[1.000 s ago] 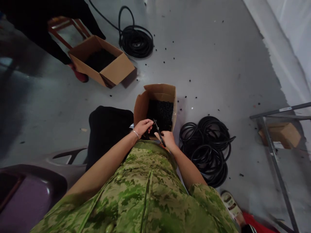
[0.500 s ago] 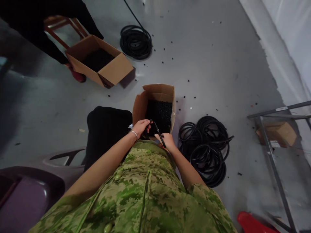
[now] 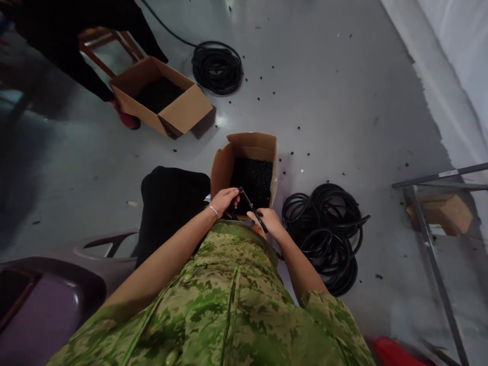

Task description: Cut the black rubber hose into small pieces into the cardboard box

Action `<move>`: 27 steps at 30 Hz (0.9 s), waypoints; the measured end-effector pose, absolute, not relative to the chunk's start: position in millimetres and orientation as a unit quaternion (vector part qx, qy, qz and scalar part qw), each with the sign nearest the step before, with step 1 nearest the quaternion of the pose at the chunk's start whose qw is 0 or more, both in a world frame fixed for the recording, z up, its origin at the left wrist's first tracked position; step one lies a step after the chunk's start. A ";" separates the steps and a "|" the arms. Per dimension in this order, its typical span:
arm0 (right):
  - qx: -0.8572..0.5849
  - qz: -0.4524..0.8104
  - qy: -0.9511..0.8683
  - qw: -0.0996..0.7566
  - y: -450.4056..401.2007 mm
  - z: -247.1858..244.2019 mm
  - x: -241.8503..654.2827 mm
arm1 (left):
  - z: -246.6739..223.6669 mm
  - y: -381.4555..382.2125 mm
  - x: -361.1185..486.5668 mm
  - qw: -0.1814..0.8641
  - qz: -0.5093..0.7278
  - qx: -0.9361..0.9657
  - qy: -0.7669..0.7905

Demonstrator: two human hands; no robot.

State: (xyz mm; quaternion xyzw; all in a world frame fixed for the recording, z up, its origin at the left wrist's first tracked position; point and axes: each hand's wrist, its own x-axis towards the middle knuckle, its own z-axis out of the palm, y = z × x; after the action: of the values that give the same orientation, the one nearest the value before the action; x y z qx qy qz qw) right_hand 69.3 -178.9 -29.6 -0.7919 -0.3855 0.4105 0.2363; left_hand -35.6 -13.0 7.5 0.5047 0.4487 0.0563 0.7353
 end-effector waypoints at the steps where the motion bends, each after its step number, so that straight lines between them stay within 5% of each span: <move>1: -0.791 0.409 -0.390 0.234 -178.6 -28.1 69.1 | 7.8 -13.1 -35.6 0.736 0.057 0.505 0.448; 27: -0.799 0.382 -0.409 0.219 -175.4 -19.8 66.7 | 11.2 -13.1 -34.5 0.726 0.043 0.506 0.465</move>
State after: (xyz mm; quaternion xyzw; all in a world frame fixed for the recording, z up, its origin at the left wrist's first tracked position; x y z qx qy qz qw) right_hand 66.7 -175.4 -19.8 -0.7995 -0.4088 0.3821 0.2185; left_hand -34.5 -13.1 11.2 0.5055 0.4649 0.0431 0.7256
